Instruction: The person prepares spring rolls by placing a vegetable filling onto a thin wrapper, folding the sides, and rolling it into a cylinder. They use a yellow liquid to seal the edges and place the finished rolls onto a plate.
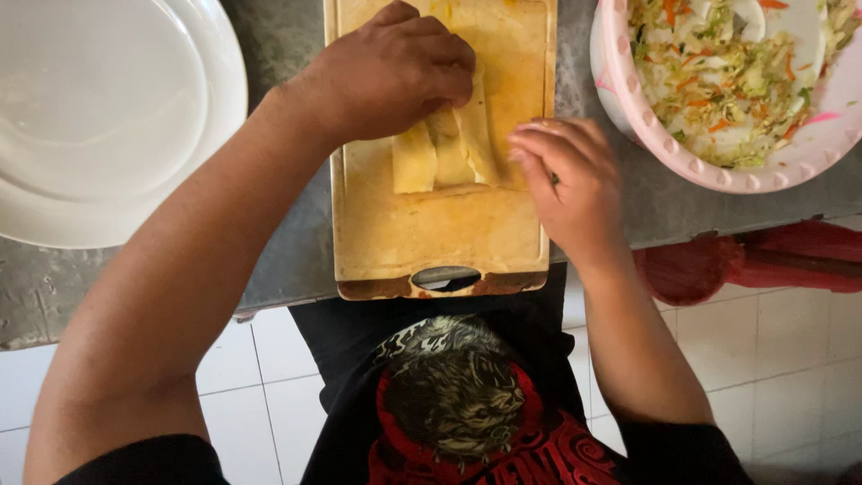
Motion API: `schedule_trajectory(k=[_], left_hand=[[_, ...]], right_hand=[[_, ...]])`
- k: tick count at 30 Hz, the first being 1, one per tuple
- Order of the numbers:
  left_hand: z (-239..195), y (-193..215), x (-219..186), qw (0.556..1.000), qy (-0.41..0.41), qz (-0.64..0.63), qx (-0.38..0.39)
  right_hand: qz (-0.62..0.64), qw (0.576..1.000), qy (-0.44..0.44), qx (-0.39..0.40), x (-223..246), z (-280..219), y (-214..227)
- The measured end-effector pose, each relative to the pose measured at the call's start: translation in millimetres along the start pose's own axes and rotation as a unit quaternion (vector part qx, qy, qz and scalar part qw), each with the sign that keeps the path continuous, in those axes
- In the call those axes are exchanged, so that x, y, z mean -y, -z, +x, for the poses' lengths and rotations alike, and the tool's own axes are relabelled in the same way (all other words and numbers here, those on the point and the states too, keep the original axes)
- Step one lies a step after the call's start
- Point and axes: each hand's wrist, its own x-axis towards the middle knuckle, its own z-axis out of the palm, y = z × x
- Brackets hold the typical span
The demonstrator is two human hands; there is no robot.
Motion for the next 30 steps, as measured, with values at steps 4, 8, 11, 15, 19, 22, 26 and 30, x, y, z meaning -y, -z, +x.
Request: schedule_trajectory(k=[4, 8, 11, 15, 19, 22, 26, 30], left_hand=[[-0.9, 4.0, -3.0, 1.000, 0.016, -0.004, 0.005], [-10.4, 6.9, -9.6, 0.997, 0.066, -0.027, -0.016], [-20.7, 5.4, -30.9, 0.987, 0.135, -0.053, -0.064], [-32.6, 4.9, -93.0, 0.990, 0.136, -0.009, -0.015], [-34.8, 6.1, -129.4, 0.985, 0.169, 0.030, 0.024], [-37.2, 6.6, -132.0, 0.983, 0.157, 0.085, 0.048], [-37.3, 4.7, -136.4, 0.982, 0.147, 0.110, 0.051], [-37.1, -0.7, -139.7, 0.982, 0.169, 0.081, 0.022]], right_hand=[[-0.004, 0.996, 0.074, 0.049, 2.8, 5.5, -6.2], [0.010, 0.995, 0.085, 0.059, 2.9, 7.6, -7.0], [0.003, 0.992, 0.097, 0.083, -1.2, 11.5, -7.9], [0.002, 0.987, 0.107, 0.123, -9.8, 18.7, -3.3], [-0.009, 0.981, 0.132, 0.141, -16.3, 24.8, -3.1], [0.053, 0.979, 0.112, 0.161, -20.4, 34.4, -1.0], [-0.029, 0.987, 0.143, 0.069, -24.5, 59.4, -5.7], [-0.058, 0.982, 0.157, 0.087, -29.0, 79.9, -17.4]])
